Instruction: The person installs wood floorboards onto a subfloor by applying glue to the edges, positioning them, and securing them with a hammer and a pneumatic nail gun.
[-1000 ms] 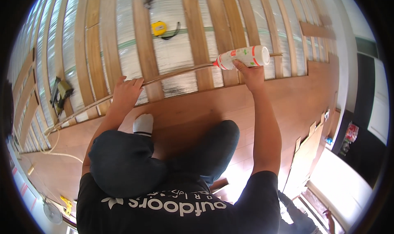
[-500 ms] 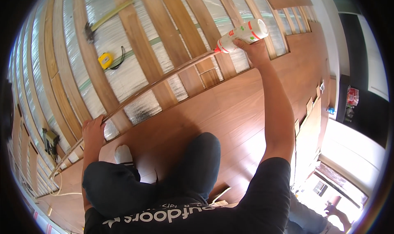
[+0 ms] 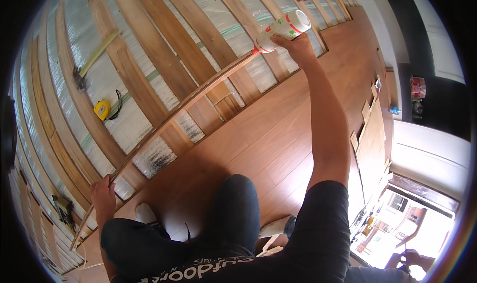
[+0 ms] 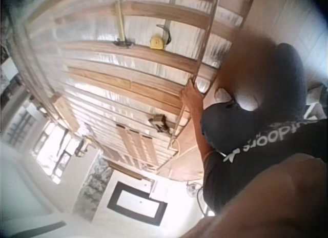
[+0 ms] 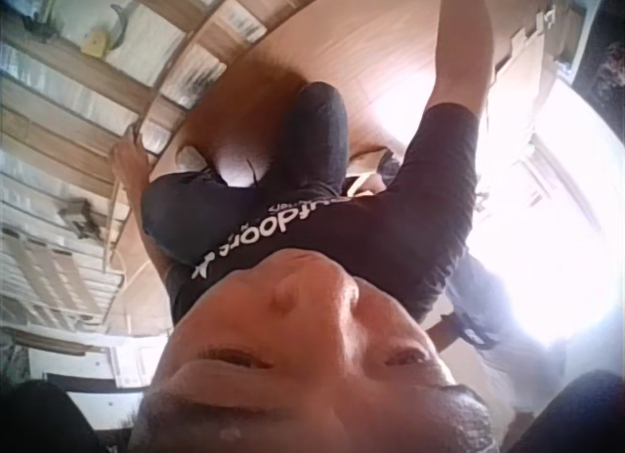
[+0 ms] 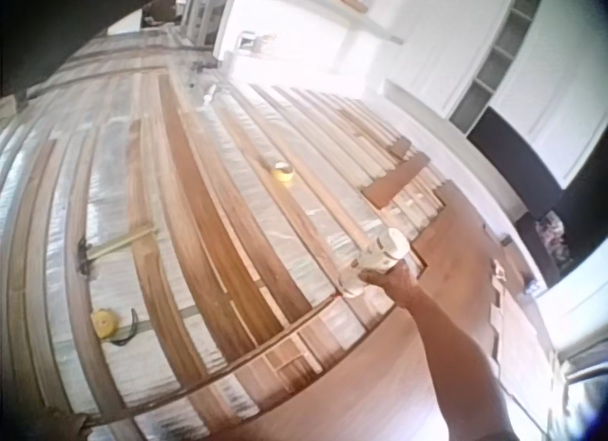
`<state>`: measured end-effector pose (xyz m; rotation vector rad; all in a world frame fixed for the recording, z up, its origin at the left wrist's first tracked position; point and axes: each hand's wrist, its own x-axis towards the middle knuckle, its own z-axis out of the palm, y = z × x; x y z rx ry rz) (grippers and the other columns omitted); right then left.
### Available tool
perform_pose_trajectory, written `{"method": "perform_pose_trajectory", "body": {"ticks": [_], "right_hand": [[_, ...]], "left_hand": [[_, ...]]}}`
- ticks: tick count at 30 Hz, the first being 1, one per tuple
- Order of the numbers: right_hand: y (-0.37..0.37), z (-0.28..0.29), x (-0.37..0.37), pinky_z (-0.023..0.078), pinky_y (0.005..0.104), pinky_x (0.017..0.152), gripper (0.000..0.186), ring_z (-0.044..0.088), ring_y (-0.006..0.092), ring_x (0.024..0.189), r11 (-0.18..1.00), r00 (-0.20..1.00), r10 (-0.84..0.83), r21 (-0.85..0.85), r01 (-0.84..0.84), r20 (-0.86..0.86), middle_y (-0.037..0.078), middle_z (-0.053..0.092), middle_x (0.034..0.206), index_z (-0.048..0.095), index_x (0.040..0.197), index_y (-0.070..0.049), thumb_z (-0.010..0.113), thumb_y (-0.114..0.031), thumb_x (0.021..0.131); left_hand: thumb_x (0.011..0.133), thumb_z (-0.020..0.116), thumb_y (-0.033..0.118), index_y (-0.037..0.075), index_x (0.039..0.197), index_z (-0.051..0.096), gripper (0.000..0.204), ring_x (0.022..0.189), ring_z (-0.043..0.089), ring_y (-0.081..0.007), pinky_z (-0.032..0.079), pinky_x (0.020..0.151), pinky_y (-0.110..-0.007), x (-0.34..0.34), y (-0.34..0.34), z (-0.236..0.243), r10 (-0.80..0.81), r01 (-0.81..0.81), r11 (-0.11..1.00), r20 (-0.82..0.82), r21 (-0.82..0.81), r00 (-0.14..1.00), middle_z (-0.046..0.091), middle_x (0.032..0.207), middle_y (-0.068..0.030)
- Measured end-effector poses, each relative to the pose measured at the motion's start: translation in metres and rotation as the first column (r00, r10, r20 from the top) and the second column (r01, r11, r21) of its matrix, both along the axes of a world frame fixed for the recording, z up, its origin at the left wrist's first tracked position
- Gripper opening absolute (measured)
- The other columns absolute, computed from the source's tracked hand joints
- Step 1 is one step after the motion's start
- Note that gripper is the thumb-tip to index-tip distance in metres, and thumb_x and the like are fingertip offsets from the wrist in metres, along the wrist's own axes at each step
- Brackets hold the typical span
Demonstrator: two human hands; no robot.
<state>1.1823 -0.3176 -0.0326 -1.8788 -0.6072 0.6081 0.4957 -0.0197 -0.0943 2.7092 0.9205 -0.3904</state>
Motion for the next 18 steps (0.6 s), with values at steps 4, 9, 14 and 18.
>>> {"method": "perform_pose_trajectory", "body": {"ticks": [4, 9, 14, 18], "right_hand": [[0.004, 0.008, -0.012, 0.056, 0.0364, 0.096, 0.04, 0.069, 0.0196, 0.109, 0.995, 0.991, 0.0, -0.103, 0.014, 0.131, 0.008, 0.074, 0.116, 0.068, 0.121, -0.002, 0.084, -0.011, 0.086], [0.012, 0.019, -0.039, 0.055, 0.0381, 0.099, 0.053, 0.068, 0.0222, 0.114, 0.982, 0.964, 0.086, -0.186, -0.039, 0.25, 0.01, 0.072, 0.121, 0.063, 0.129, -0.003, 0.087, -0.015, 0.083], [0.014, 0.024, -0.054, 0.054, 0.0378, 0.101, 0.054, 0.067, 0.0208, 0.117, 0.972, 0.945, 0.084, -0.237, -0.008, 0.316, 0.01, 0.072, 0.124, 0.063, 0.131, -0.004, 0.087, -0.017, 0.084], [-0.012, 0.047, -0.065, 0.055, 0.0376, 0.097, 0.05, 0.067, 0.0199, 0.113, 0.961, 0.954, -0.003, -0.261, 0.085, 0.301, 0.008, 0.072, 0.121, 0.064, 0.13, -0.005, 0.084, -0.016, 0.085]], "left_hand": [[0.091, 0.069, 0.014, 0.007, 0.122, 0.065, 0.031, 0.1, 0.066, -0.0381, 0.044, 0.101, -0.049, 0.008, -0.005, -0.001, 0.023, -0.023, 1.0, -0.059, -0.006, 0.998, 0.073, 0.105, -0.0157], [0.087, 0.074, 0.016, 0.008, 0.116, 0.065, 0.03, 0.097, 0.068, -0.0315, 0.045, 0.099, -0.047, 0.042, -0.009, 0.004, -0.108, 0.108, 0.994, 0.084, -0.004, 0.991, 0.073, 0.101, -0.0128], [0.089, 0.074, 0.019, 0.008, 0.114, 0.066, 0.028, 0.091, 0.07, -0.0302, 0.048, 0.09, -0.043, 0.085, -0.018, 0.007, -0.158, 0.175, 0.984, 0.266, -0.042, 0.951, 0.074, 0.096, -0.0116], [0.09, 0.074, 0.021, 0.008, 0.113, 0.068, 0.027, 0.083, 0.071, -0.0306, 0.051, 0.082, -0.042, 0.085, -0.017, -0.006, -0.193, 0.217, 0.974, 0.253, -0.068, 0.948, 0.074, 0.091, -0.0111]]}}
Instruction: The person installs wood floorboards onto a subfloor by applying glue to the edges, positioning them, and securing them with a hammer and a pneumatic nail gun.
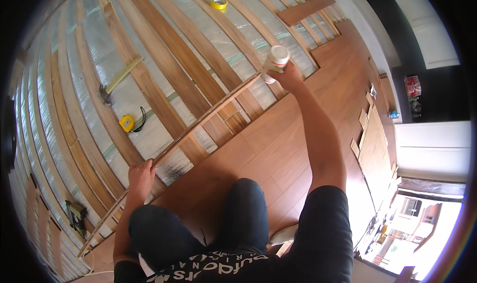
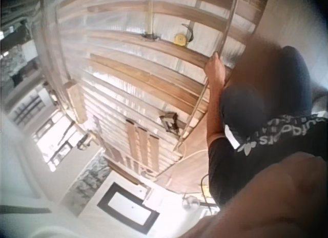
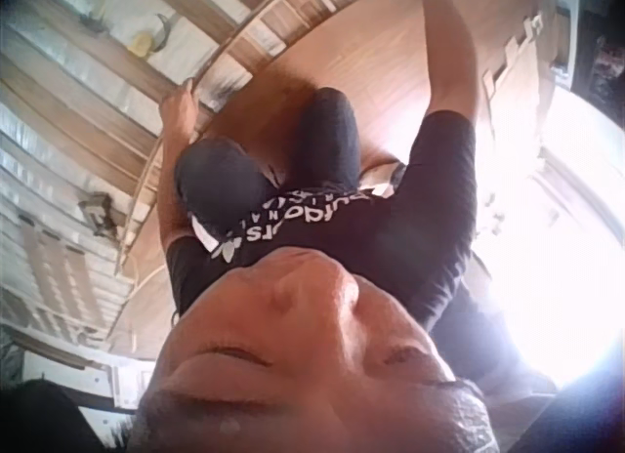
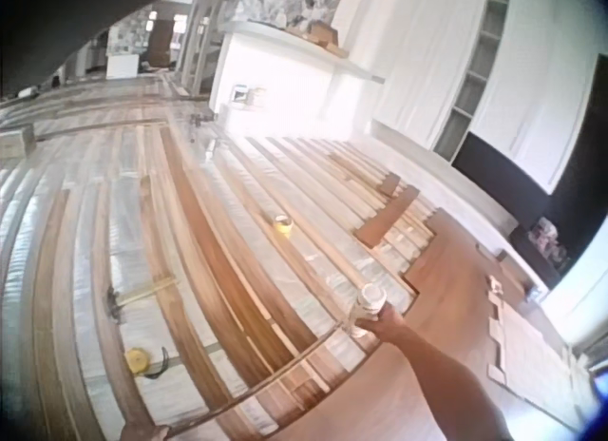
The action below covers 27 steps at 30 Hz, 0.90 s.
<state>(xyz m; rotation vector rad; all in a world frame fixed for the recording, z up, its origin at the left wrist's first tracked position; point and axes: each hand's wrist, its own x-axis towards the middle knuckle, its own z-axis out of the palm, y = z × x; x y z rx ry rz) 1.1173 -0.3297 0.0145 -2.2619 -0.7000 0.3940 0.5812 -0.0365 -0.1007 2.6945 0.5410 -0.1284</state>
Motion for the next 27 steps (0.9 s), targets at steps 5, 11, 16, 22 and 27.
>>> {"method": "perform_pose_trajectory", "body": {"ticks": [5, 11, 16, 22, 27], "right_hand": [[-0.133, 0.026, -0.099, 0.057, 0.0348, 0.078, 0.035, 0.069, 0.0187, 0.103, 0.687, 0.769, -0.268, 0.445, 0.575, -0.58, 0.003, 0.07, 0.118, 0.06, 0.131, -0.012, 0.07, -0.014, 0.097], [-0.256, 0.044, -0.304, 0.052, 0.0435, 0.104, 0.032, 0.065, 0.0258, 0.118, 0.066, 0.586, 0.029, 0.587, 0.807, -0.809, 0.008, 0.068, 0.124, 0.057, 0.131, -0.013, 0.062, -0.028, 0.103], [-0.298, 0.012, -0.411, 0.052, 0.0444, 0.107, 0.039, 0.063, 0.0286, 0.124, 0.018, 0.436, 0.136, 0.443, 0.897, -0.889, 0.01, 0.066, 0.131, 0.056, 0.134, -0.014, 0.069, -0.026, 0.098], [-0.32, 0.097, -0.358, 0.045, 0.0484, 0.114, 0.056, 0.055, 0.0309, 0.135, -0.052, 0.789, 0.28, 0.811, 0.582, -0.548, 0.016, 0.058, 0.146, 0.048, 0.148, -0.01, 0.067, -0.032, 0.099], [-0.339, 0.17, -0.324, 0.046, 0.051, 0.113, 0.058, 0.057, 0.0301, 0.132, -0.168, 0.902, 0.284, 0.91, 0.379, -0.324, 0.016, 0.058, 0.143, 0.046, 0.147, -0.008, 0.068, -0.028, 0.098]], "left_hand": [[0.091, 0.071, 0.029, 0.009, 0.105, 0.066, 0.025, 0.078, 0.07, -0.0366, 0.052, 0.074, -0.049, -0.004, 0.009, 0.011, -0.032, 0.036, 0.998, -0.065, 0.056, 0.997, 0.073, 0.084, -0.0152], [0.086, 0.075, 0.022, 0.007, 0.1, 0.069, 0.022, 0.078, 0.068, -0.0425, 0.052, 0.073, -0.05, -0.019, 0.01, 0.098, 0.086, -0.086, 0.996, 0.157, -0.006, 0.984, 0.071, 0.081, -0.0184], [0.081, 0.08, 0.014, 0.002, 0.101, 0.068, 0.026, 0.076, 0.066, -0.0442, 0.052, 0.068, -0.05, -0.061, -0.031, 0.21, 0.11, -0.137, 0.985, 0.235, 0.104, 0.966, 0.068, 0.08, -0.023], [0.079, 0.08, 0.011, -0.002, 0.094, 0.068, 0.023, 0.072, 0.064, -0.0429, 0.05, 0.065, -0.045, -0.132, -0.08, 0.352, 0.167, -0.181, 0.981, 0.177, 0.067, 0.97, 0.066, 0.076, -0.0227], [0.069, 0.084, 0.012, -0.002, 0.094, 0.069, 0.031, 0.075, 0.068, -0.0394, 0.052, 0.067, -0.04, -0.183, -0.122, 0.386, 0.223, -0.224, 0.974, 0.039, 0.032, 0.974, 0.067, 0.078, -0.0215]]}}
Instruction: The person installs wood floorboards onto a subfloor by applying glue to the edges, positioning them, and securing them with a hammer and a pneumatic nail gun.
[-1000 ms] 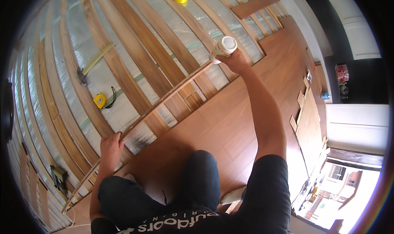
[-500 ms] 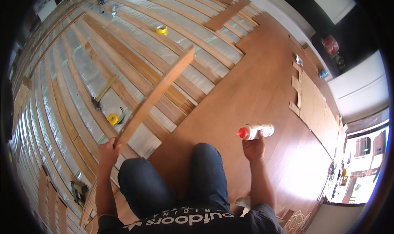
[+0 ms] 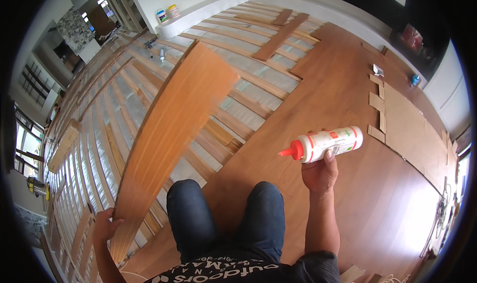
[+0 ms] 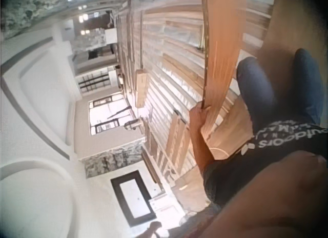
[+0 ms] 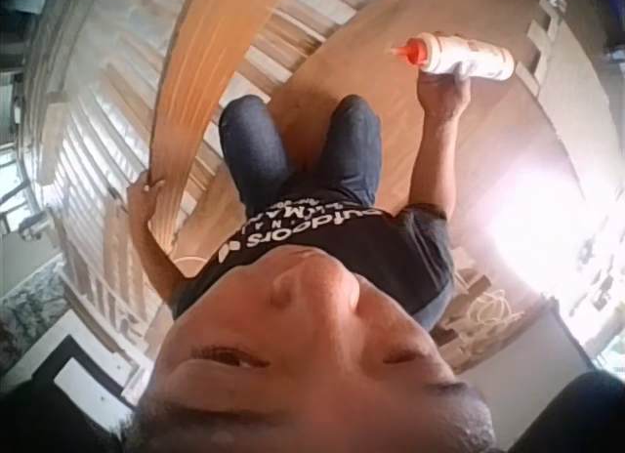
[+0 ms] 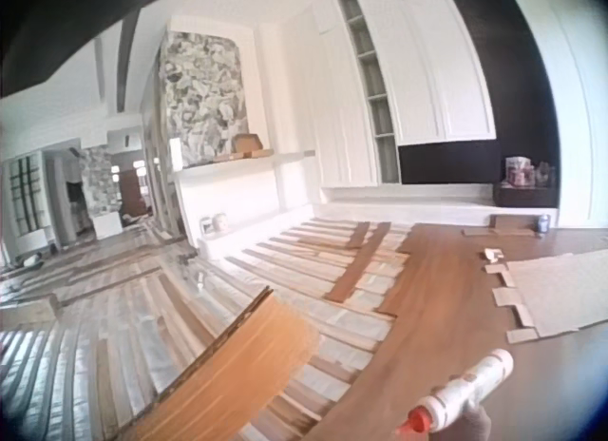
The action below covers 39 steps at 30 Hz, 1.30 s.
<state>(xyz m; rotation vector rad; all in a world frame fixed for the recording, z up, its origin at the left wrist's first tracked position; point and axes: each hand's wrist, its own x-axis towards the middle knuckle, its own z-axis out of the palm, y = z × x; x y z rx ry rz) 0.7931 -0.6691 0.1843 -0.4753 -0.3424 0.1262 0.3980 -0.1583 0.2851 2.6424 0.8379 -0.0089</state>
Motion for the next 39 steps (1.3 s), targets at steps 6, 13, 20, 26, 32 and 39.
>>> {"method": "perform_pose_trajectory", "body": {"ticks": [6, 13, 20, 26, 32, 39], "right_hand": [[-0.026, 0.057, 0.018, 0.046, 0.052, 0.112, 0.058, 0.053, 0.0324, 0.135, 0.991, 0.986, -0.06, 0.127, 0.04, 0.156, 0.017, 0.055, 0.146, 0.045, 0.149, -0.008, 0.065, -0.03, 0.1], [-0.021, 0.071, 0.056, 0.043, 0.0486, 0.113, 0.057, 0.058, 0.0327, 0.129, 0.977, 0.97, -0.192, 0.118, 0.175, 0.149, 0.021, 0.059, 0.139, 0.044, 0.147, 0.0, 0.056, -0.034, 0.103], [0.016, 0.097, 0.086, 0.051, 0.0399, 0.108, 0.053, 0.064, 0.0217, 0.123, 0.988, 0.995, -0.079, 0.138, 0.071, 0.06, 0.011, 0.065, 0.133, 0.05, 0.14, 0.001, 0.068, -0.026, 0.099], [0.033, 0.096, 0.091, 0.051, 0.0407, 0.108, 0.056, 0.064, 0.0238, 0.123, 0.996, 0.997, -0.019, 0.089, 0.013, 0.07, 0.013, 0.065, 0.133, 0.049, 0.141, 0.002, 0.07, -0.026, 0.098], [0.033, 0.091, 0.088, 0.052, 0.0406, 0.106, 0.053, 0.065, 0.0243, 0.121, 0.996, 0.994, -0.03, 0.09, 0.021, 0.104, 0.013, 0.066, 0.13, 0.053, 0.138, 0.002, 0.074, -0.021, 0.096], [0.032, 0.076, 0.085, 0.054, 0.04, 0.102, 0.043, 0.068, 0.0222, 0.114, 0.986, 0.985, -0.169, -0.009, 0.169, 0.034, 0.01, 0.069, 0.124, 0.056, 0.134, -0.001, 0.07, -0.019, 0.097]], "left_hand": [[0.068, 0.087, 0.017, 0.003, 0.093, 0.072, 0.032, 0.081, 0.069, -0.0424, 0.055, 0.072, -0.046, -0.038, -0.052, -0.042, -0.115, 0.129, 0.985, -0.126, 0.112, 0.985, 0.07, 0.08, -0.0204], [0.071, 0.083, 0.007, -0.003, 0.085, 0.069, 0.023, 0.071, 0.07, -0.0305, 0.053, 0.066, -0.039, -0.035, -0.08, -0.04, 0.018, -0.013, 0.999, -0.092, 0.05, 0.996, 0.069, 0.075, -0.0194], [0.072, 0.082, 0.003, -0.004, 0.082, 0.066, 0.021, 0.071, 0.072, -0.0293, 0.052, 0.065, -0.037, -0.023, -0.098, -0.033, 0.118, -0.116, 0.993, -0.039, 0.036, 0.992, 0.068, 0.072, -0.0198], [0.088, 0.083, 0.02, 0.0, 0.112, 0.07, 0.034, 0.084, 0.066, -0.0379, 0.052, 0.074, -0.048, -0.04, -0.094, -0.036, 0.029, -0.013, 0.995, -0.161, 0.096, 0.987, 0.072, 0.094, -0.0204], [0.084, 0.088, 0.016, 0.002, 0.112, 0.067, 0.038, 0.085, 0.066, -0.0392, 0.053, 0.073, -0.048, -0.063, -0.069, -0.059, -0.082, 0.086, 0.988, -0.035, 0.128, 0.996, 0.071, 0.094, -0.0205], [0.084, 0.087, 0.014, 0.001, 0.116, 0.066, 0.04, 0.08, 0.066, -0.0407, 0.054, 0.069, -0.048, -0.087, -0.034, -0.087, -0.163, 0.155, 0.981, 0.062, 0.116, 0.985, 0.07, 0.093, -0.0215]]}}
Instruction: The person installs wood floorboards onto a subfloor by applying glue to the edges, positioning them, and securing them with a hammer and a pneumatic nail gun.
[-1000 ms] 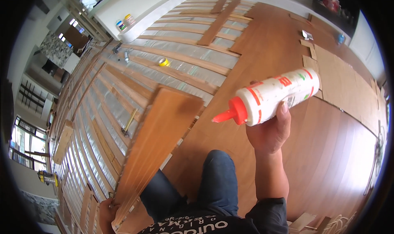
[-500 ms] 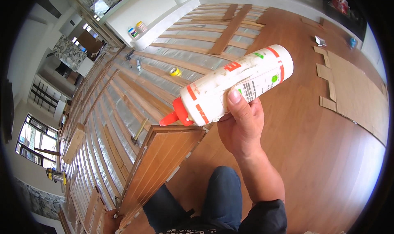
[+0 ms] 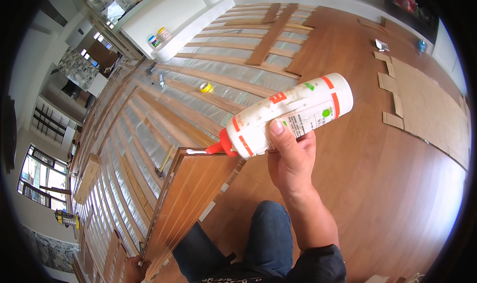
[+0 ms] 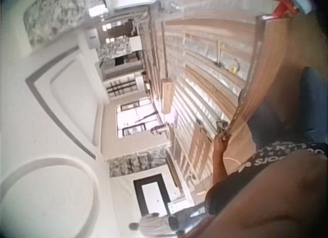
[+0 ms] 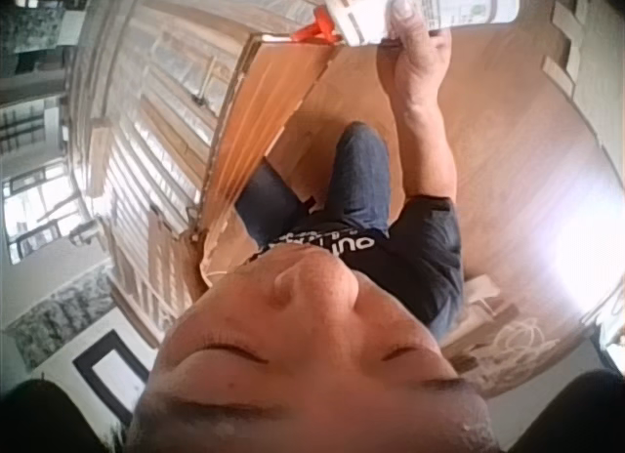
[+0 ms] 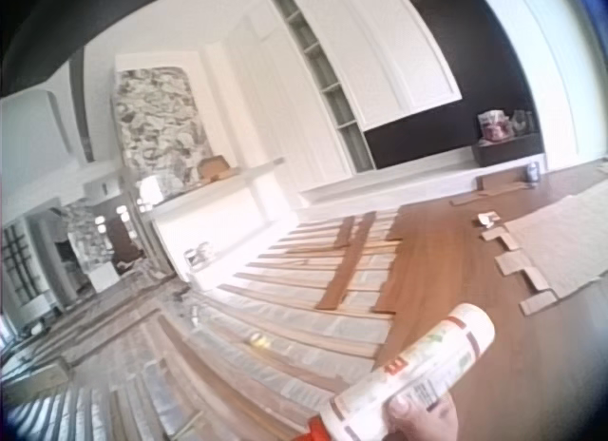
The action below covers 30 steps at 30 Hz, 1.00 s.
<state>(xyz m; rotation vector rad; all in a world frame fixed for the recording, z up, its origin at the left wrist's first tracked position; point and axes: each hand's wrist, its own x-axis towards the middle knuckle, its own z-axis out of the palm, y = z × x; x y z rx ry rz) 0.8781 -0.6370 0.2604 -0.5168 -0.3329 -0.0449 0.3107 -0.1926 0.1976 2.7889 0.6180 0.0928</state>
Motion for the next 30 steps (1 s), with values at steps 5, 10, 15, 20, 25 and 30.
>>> {"method": "perform_pose_trajectory", "body": {"ticks": [5, 10, 15, 20, 25, 30], "right_hand": [[-0.014, -0.038, 0.009, 0.055, 0.0384, 0.1, 0.041, 0.069, 0.0207, 0.11, 0.999, 0.992, 0.012, -0.04, -0.017, -0.126, 0.009, 0.07, 0.12, 0.057, 0.131, -0.001, 0.071, -0.02, 0.097], [-0.013, -0.039, 0.009, 0.055, 0.0373, 0.101, 0.042, 0.069, 0.02, 0.113, 0.999, 0.99, -0.007, -0.046, 0.001, -0.14, 0.008, 0.069, 0.123, 0.056, 0.133, -0.002, 0.071, -0.019, 0.098], [-0.025, -0.059, 0.007, 0.056, 0.0377, 0.098, 0.04, 0.069, 0.0208, 0.113, 0.998, 0.982, 0.062, -0.004, -0.064, -0.181, 0.008, 0.069, 0.123, 0.055, 0.133, -0.004, 0.07, -0.019, 0.099], [-0.06, -0.199, -0.009, 0.055, 0.0348, 0.085, 0.038, 0.069, 0.0197, 0.105, 0.997, 0.805, 0.02, 0.068, 0.025, -0.593, 0.004, 0.071, 0.116, 0.059, 0.126, -0.007, 0.062, -0.036, 0.102], [-0.159, -0.373, -0.097, 0.052, 0.0323, 0.068, 0.042, 0.064, 0.0187, 0.088, 0.968, 0.367, -0.118, -0.025, 0.249, -0.923, 0.003, 0.068, 0.103, 0.061, 0.114, -0.015, 0.06, -0.054, 0.1], [-0.181, -0.363, -0.143, 0.05, 0.0276, 0.06, 0.057, 0.058, 0.019, 0.077, 0.947, 0.403, -0.13, 0.007, 0.322, -0.906, 0.006, 0.064, 0.102, 0.057, 0.117, -0.011, 0.06, -0.064, 0.098]], "left_hand": [[0.086, 0.085, 0.014, -0.002, 0.113, 0.067, 0.036, 0.077, 0.066, -0.0404, 0.053, 0.067, -0.047, 0.003, 0.003, 0.002, 0.12, -0.102, 0.966, 0.06, -0.237, 0.991, 0.071, 0.092, -0.0218], [0.088, 0.083, 0.014, -0.001, 0.121, 0.066, 0.039, 0.079, 0.067, -0.0399, 0.054, 0.067, -0.047, 0.019, -0.004, 0.017, 0.189, -0.2, 0.941, -0.068, -0.274, 0.98, 0.072, 0.094, -0.0224], [0.083, 0.08, 0.009, -0.002, 0.103, 0.065, 0.028, 0.076, 0.07, -0.0354, 0.053, 0.066, -0.042, 0.061, -0.05, 0.034, 0.163, -0.168, 0.972, -0.043, -0.165, 0.986, 0.07, 0.084, -0.0214], [0.077, 0.077, 0.003, -0.002, 0.086, 0.064, 0.016, 0.077, 0.068, -0.0375, 0.051, 0.069, -0.045, 0.054, -0.055, 0.04, 0.146, -0.142, 0.988, -0.078, 0.064, 0.986, 0.067, 0.078, -0.0186], [0.071, 0.082, -0.002, 0.001, 0.104, 0.062, 0.038, 0.078, 0.063, -0.0388, 0.051, 0.07, -0.045, 0.028, -0.031, 0.009, -0.053, 0.045, 0.997, 0.138, 0.065, 0.989, 0.063, 0.085, -0.0171], [0.072, 0.08, -0.002, 0.0, 0.1, 0.062, 0.033, 0.079, 0.061, -0.0416, 0.047, 0.072, -0.049, 0.029, -0.02, 0.021, -0.017, 0.017, 1.0, 0.028, -0.002, 0.999, 0.065, 0.084, -0.0177]]}}
